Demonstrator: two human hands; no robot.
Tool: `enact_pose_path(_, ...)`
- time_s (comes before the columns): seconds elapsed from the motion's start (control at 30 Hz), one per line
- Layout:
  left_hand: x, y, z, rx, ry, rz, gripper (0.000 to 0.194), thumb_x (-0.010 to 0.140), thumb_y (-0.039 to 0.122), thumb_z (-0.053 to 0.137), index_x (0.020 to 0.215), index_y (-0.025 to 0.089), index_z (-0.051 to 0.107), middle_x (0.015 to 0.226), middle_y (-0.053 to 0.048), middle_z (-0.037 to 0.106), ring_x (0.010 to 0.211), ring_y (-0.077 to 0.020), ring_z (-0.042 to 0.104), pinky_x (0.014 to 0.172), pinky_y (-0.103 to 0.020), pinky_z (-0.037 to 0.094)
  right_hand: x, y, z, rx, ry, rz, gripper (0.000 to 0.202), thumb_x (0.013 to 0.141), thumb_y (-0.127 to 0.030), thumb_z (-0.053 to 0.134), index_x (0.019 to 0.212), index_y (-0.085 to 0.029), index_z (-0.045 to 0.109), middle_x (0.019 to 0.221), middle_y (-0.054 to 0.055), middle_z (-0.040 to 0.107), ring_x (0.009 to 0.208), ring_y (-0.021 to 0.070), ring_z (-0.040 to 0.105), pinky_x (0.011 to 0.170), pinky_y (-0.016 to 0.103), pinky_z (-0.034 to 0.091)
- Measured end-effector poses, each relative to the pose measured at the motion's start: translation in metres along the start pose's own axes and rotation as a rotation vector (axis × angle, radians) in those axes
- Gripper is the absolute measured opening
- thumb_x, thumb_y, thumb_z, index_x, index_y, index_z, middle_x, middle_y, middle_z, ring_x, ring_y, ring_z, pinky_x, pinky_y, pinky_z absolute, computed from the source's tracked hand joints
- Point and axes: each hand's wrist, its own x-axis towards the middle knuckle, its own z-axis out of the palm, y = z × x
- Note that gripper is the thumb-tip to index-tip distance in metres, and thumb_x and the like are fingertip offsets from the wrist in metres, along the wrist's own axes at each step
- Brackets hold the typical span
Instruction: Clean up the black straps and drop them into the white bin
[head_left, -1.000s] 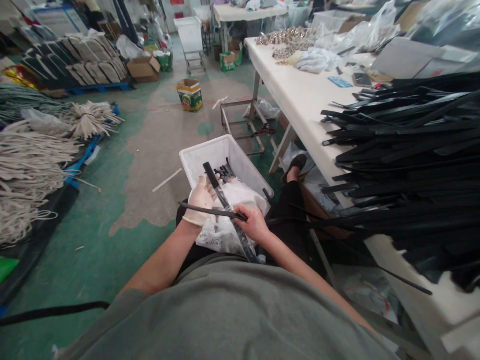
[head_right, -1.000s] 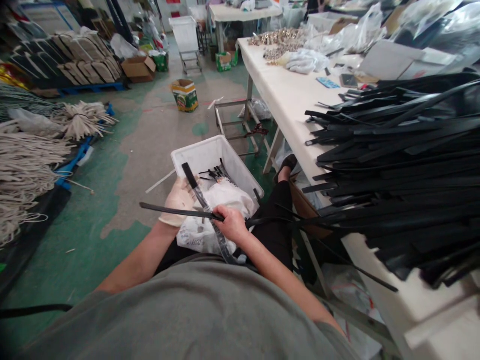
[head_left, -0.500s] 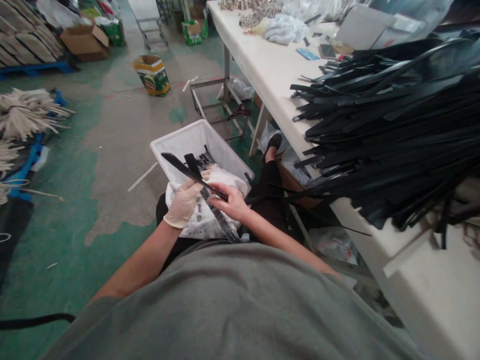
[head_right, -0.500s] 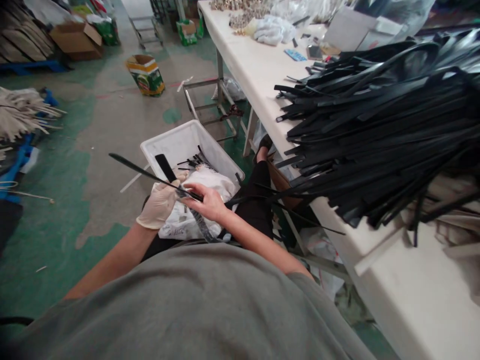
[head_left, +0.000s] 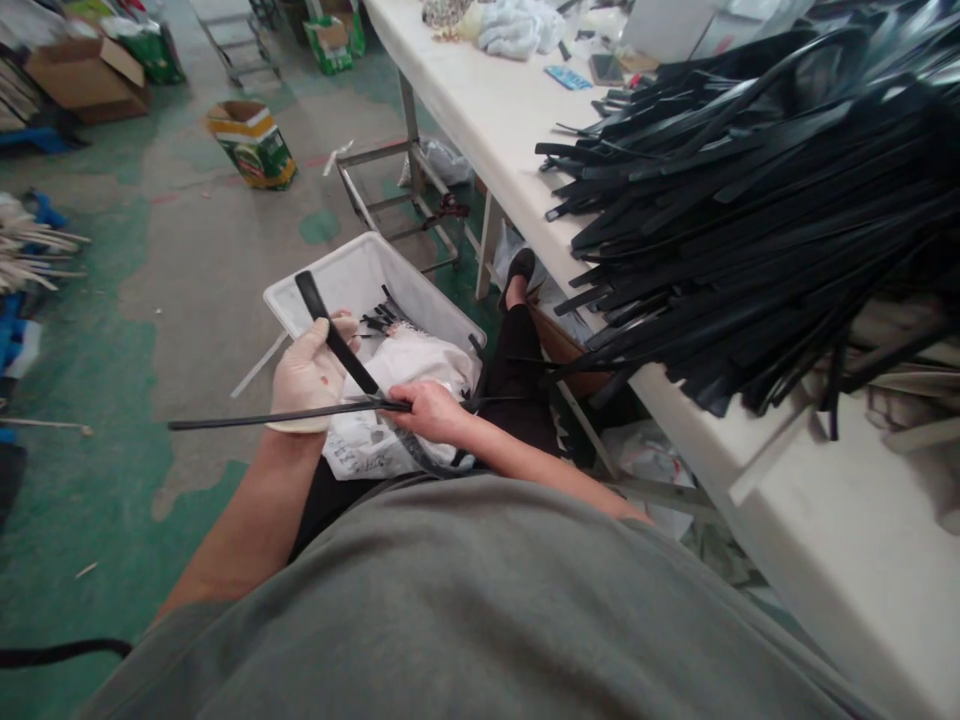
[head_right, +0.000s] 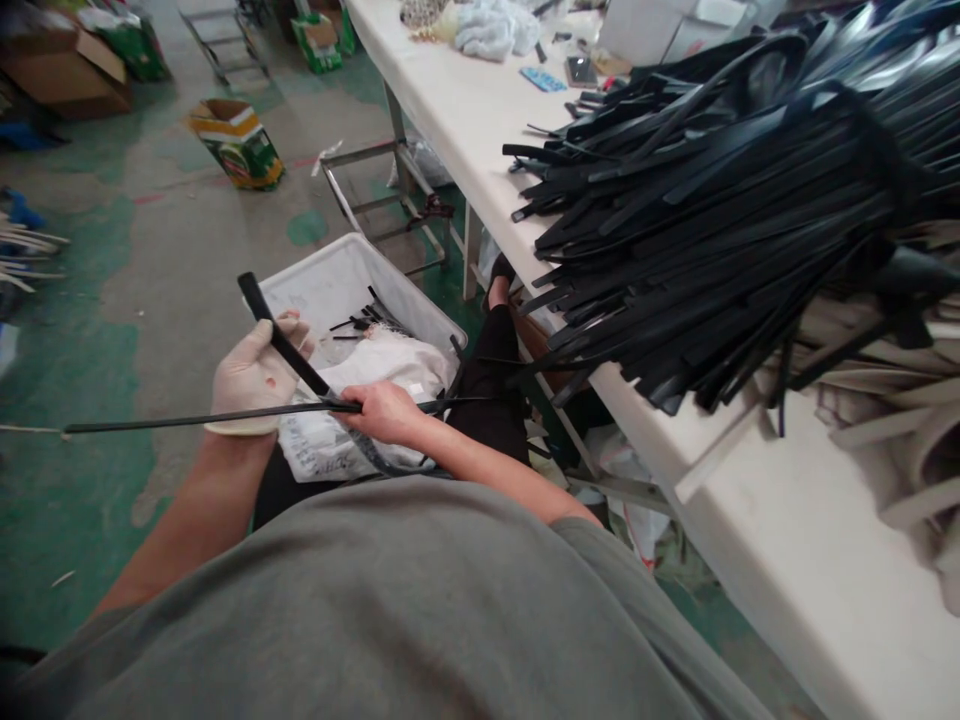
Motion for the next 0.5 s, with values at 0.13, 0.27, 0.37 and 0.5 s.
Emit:
enact_pose_path(0.13,0.013,0.006,-0.006,-0.055,0.108,0.043,0.022,0.089,0.019,0.055,0.076,0.011,0.071,0.086,-0.005,0.07,0.078,-0.0094,0.064,0.075,-0.022,0.051,-0.001,0.009,0.012,-0.062,-0.068,0.03,0.026,0.091,-0.042,0.061,0.085,-0.019,0.07,0.069,0.0,0.061,0.065,0.0122,0.049,0.056,0.024,0.024)
enact_pose_path(0.27,0.024,0.021,-0.021,0.321,0.011,0.23,0.014,0.08,0.025,0.068,0.078,0.013,0.075,0.083,-0.004,0.071,0.075,-0.0111,0.063,0.07,-0.02,0.05,-0.004,0.023,0.012,-0.063,-0.09,0.045,0.025,0.09,-0.041,0.062,0.085,-0.019,0.072,0.073,0.002,0.066,0.069,0.0152,0.056,0.058,0.024,0.03)
enact_pose_path(0.37,0.044,0.044,-0.024,0.751,-0.04,0.357,0.019,0.077,0.03,0.074,0.082,0.012,0.077,0.058,0.0,0.063,0.053,-0.0094,0.053,0.052,-0.019,0.042,-0.013,0.037,-0.001,0.072,0.112,0.085,0.018,0.088,-0.035,0.065,0.091,-0.019,0.073,0.084,0.003,0.071,0.078,0.0165,0.062,0.065,0.024,0.04)
enact_pose_path(0.5,0.087,0.081,0.005,0.73,-0.103,0.322,0.033,0.092,0.035,0.06,0.105,0.007,0.072,0.061,0.001,0.064,0.043,-0.0052,0.046,0.045,-0.017,0.032,-0.033,0.059,-0.025,0.433,0.529,0.236,0.045,0.094,-0.052,0.048,0.101,-0.015,0.072,0.097,0.008,0.07,0.078,0.0166,0.062,0.061,0.024,0.05)
